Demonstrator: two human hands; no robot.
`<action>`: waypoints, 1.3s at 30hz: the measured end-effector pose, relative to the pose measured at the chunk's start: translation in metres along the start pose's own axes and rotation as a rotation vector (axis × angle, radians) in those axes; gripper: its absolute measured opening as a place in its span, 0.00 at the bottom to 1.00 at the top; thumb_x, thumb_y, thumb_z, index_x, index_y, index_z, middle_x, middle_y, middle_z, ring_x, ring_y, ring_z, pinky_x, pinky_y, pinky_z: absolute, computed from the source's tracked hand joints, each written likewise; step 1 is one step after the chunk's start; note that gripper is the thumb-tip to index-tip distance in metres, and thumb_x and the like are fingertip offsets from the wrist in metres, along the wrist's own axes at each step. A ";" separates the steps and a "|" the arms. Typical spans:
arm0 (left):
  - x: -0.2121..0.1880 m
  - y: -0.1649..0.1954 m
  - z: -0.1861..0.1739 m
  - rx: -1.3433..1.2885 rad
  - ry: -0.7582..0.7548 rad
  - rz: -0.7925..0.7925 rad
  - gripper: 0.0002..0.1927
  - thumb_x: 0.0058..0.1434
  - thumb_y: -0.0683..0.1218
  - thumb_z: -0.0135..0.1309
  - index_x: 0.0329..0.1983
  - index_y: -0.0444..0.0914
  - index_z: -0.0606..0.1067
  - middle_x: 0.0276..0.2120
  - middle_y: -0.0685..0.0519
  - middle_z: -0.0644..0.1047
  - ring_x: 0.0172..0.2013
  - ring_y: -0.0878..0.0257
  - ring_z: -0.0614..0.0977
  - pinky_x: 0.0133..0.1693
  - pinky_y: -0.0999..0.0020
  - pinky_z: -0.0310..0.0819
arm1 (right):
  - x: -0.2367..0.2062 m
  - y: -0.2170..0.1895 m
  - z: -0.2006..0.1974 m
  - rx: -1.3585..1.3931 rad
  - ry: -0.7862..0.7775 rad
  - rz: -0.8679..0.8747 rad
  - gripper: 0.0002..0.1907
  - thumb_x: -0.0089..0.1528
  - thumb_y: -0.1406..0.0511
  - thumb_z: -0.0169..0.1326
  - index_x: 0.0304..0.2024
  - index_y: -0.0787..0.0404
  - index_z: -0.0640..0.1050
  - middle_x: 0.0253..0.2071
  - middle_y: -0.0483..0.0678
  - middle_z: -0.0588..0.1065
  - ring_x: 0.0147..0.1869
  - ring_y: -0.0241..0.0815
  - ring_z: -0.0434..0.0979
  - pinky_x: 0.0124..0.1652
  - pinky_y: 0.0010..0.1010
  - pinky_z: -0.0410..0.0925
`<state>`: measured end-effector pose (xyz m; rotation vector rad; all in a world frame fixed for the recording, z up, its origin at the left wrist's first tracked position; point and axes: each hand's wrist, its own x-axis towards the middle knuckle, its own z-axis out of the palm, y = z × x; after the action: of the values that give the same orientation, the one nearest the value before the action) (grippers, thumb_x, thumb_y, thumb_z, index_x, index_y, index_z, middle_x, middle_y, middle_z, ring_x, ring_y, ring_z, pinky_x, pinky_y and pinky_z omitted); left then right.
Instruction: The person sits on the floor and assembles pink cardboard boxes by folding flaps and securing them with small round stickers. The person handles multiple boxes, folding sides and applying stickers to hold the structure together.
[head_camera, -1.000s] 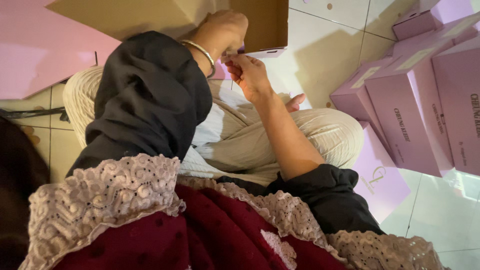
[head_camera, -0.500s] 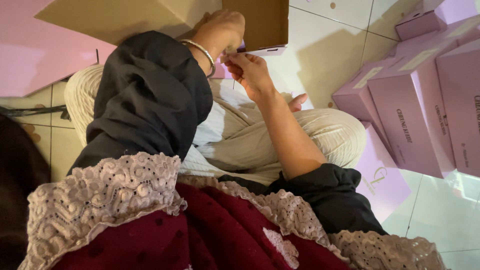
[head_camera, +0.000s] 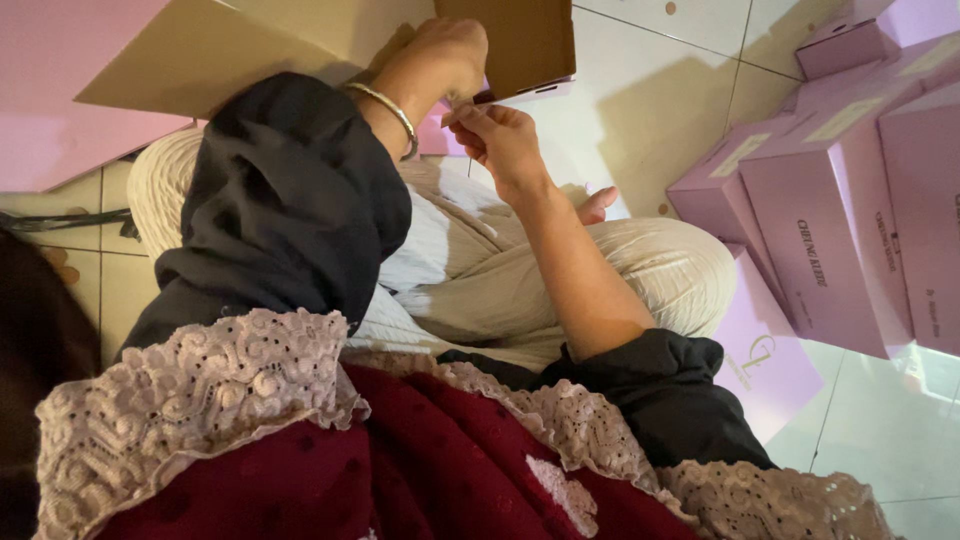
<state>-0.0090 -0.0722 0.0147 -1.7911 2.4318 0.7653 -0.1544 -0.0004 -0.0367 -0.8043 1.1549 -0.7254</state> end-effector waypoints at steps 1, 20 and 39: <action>0.000 0.000 0.000 -0.005 0.012 0.011 0.16 0.37 0.40 0.72 0.30 0.32 0.82 0.34 0.37 0.81 0.41 0.43 0.83 0.42 0.52 0.77 | -0.001 0.000 0.001 -0.011 0.008 -0.016 0.11 0.65 0.62 0.60 0.34 0.65 0.81 0.33 0.45 0.79 0.33 0.30 0.73 0.37 0.23 0.68; -0.001 0.008 -0.003 -0.052 -0.090 -0.066 0.12 0.42 0.35 0.66 0.32 0.33 0.82 0.35 0.37 0.81 0.41 0.44 0.84 0.42 0.54 0.78 | -0.009 -0.008 0.014 -0.195 0.248 -0.049 0.12 0.58 0.64 0.58 0.24 0.68 0.79 0.23 0.47 0.77 0.25 0.32 0.69 0.27 0.25 0.63; 0.003 0.005 0.003 -0.075 -0.082 -0.067 0.16 0.44 0.34 0.64 0.38 0.35 0.82 0.37 0.38 0.81 0.41 0.44 0.85 0.41 0.54 0.79 | -0.005 0.000 0.013 -0.214 0.279 -0.084 0.14 0.58 0.62 0.62 0.24 0.67 0.80 0.24 0.47 0.79 0.26 0.32 0.70 0.28 0.24 0.65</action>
<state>-0.0152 -0.0723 0.0127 -1.8178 2.3089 0.9163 -0.1432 0.0058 -0.0317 -0.9561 1.4746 -0.8108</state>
